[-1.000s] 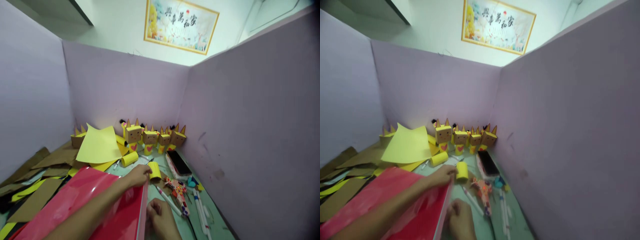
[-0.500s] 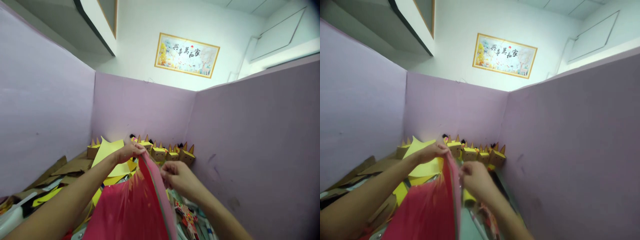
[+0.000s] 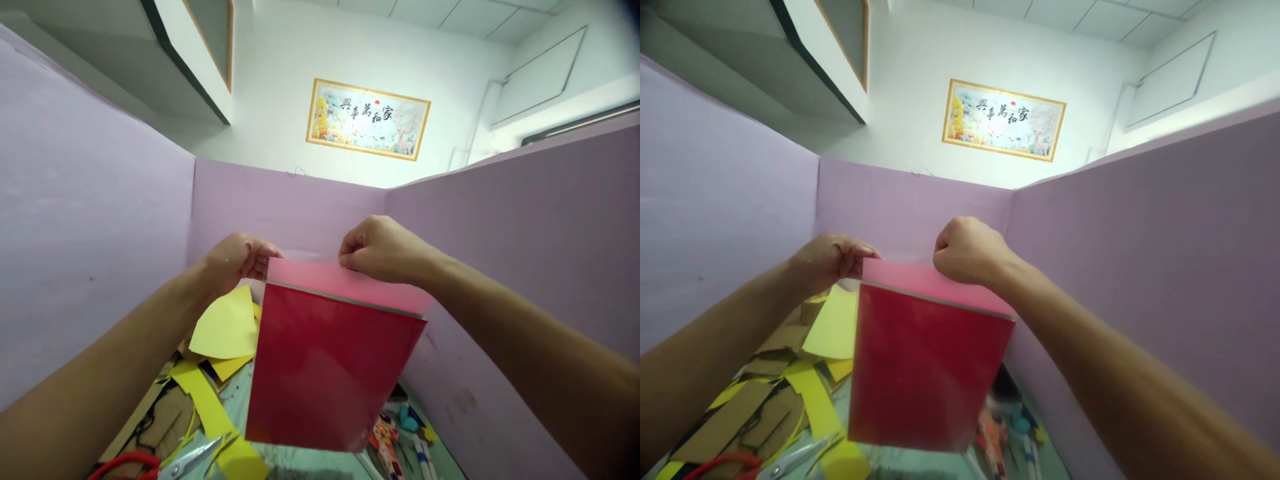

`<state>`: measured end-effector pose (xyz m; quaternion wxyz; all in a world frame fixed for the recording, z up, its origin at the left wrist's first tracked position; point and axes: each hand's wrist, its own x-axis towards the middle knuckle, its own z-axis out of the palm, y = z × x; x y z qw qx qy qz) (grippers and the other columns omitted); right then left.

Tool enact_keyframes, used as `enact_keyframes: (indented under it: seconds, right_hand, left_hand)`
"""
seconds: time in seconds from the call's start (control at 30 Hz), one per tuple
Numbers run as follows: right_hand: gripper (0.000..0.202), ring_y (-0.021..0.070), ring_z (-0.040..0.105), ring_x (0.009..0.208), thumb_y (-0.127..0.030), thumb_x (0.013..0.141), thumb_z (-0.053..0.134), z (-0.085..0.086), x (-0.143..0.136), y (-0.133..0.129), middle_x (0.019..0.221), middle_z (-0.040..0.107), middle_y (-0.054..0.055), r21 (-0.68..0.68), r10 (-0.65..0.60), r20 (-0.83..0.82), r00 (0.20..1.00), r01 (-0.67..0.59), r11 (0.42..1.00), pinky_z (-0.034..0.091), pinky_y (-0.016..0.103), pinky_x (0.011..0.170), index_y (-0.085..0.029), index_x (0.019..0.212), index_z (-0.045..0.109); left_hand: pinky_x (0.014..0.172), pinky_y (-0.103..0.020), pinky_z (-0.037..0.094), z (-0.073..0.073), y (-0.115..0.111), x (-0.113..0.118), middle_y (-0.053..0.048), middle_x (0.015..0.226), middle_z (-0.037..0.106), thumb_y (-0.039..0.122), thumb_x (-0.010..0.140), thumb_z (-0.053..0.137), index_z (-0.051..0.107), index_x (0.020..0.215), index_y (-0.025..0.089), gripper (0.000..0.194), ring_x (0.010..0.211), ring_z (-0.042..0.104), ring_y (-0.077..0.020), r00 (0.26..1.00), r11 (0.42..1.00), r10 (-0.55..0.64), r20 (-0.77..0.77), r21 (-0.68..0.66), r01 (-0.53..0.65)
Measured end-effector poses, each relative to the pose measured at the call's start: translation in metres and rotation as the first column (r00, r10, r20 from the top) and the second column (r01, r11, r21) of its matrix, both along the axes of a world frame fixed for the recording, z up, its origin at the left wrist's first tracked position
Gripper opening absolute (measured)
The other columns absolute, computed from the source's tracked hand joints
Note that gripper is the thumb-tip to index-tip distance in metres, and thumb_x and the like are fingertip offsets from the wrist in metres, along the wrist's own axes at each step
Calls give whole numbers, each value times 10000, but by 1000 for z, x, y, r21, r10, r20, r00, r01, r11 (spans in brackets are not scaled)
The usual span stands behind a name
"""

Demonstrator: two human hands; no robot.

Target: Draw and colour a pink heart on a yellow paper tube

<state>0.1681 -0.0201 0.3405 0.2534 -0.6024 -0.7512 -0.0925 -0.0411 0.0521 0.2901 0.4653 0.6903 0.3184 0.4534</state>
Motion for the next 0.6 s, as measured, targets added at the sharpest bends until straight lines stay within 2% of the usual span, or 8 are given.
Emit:
enact_keyframes:
  seconds: [0.17,0.23,0.3,0.37,0.4,0.43,0.5,0.6]
  right_hand:
    - [154,96,503,469,-130,646,534,-25,5,2,552,611,-5,-107,78,3,997,-77,991,333,193,419,-172,598,675]
    - [159,104,523,473,-130,643,523,-34,4,4,559,627,3,-118,77,-5,997,-77,990,338,196,418,-173,604,671]
    - [162,116,551,486,-126,638,517,-38,2,6,559,638,15,-156,85,-40,996,-91,984,361,198,431,-170,606,669]
    - [163,128,577,505,-129,643,515,-39,1,6,558,643,23,-206,121,-93,988,-138,969,392,202,453,-167,620,672]
    - [163,132,586,516,-133,649,515,-39,1,5,559,644,26,-226,143,-119,982,-167,960,405,203,464,-166,631,675]
    - [163,134,592,523,-137,654,516,-38,1,4,558,644,27,-240,161,-138,977,-191,952,414,203,472,-164,641,677]
    - [157,132,594,526,-138,658,521,-37,1,3,556,643,27,-252,171,-146,974,-204,946,423,202,480,-158,650,677]
    - [147,126,595,532,-134,652,530,-35,2,1,565,645,24,-251,158,-106,982,-180,951,424,196,485,-155,641,675]
  left_hand:
    - [715,-375,485,-23,-8,4,-76,632,670,277,588,574,646,651,93,208,646,624,-212,994,996,57,-95,-59,-63]
    - [750,-360,471,-26,-15,9,-63,688,678,275,599,571,658,732,107,232,716,621,-211,980,983,180,-80,-18,-182]
    - [776,-323,451,-28,-28,16,-37,772,686,268,644,543,662,811,145,239,801,607,-196,923,914,384,-6,144,-379]
    - [743,-285,444,-30,-48,24,-11,795,681,253,704,487,659,806,183,212,815,594,-178,843,766,531,84,377,-520]
    - [696,-275,445,-32,-59,29,-4,753,670,241,724,459,654,772,193,207,763,589,-170,836,713,543,78,483,-508]
    - [663,-268,442,-34,-70,33,-2,715,657,211,726,437,642,727,197,206,717,581,-162,868,700,496,8,588,-406]
    - [659,-272,441,-41,-88,42,-18,705,636,141,701,413,618,692,192,212,699,568,-162,893,654,386,-230,751,-89]
    - [730,-319,441,-53,-96,53,-66,824,632,96,638,433,606,795,179,248,811,563,-207,764,572,424,-486,798,190]
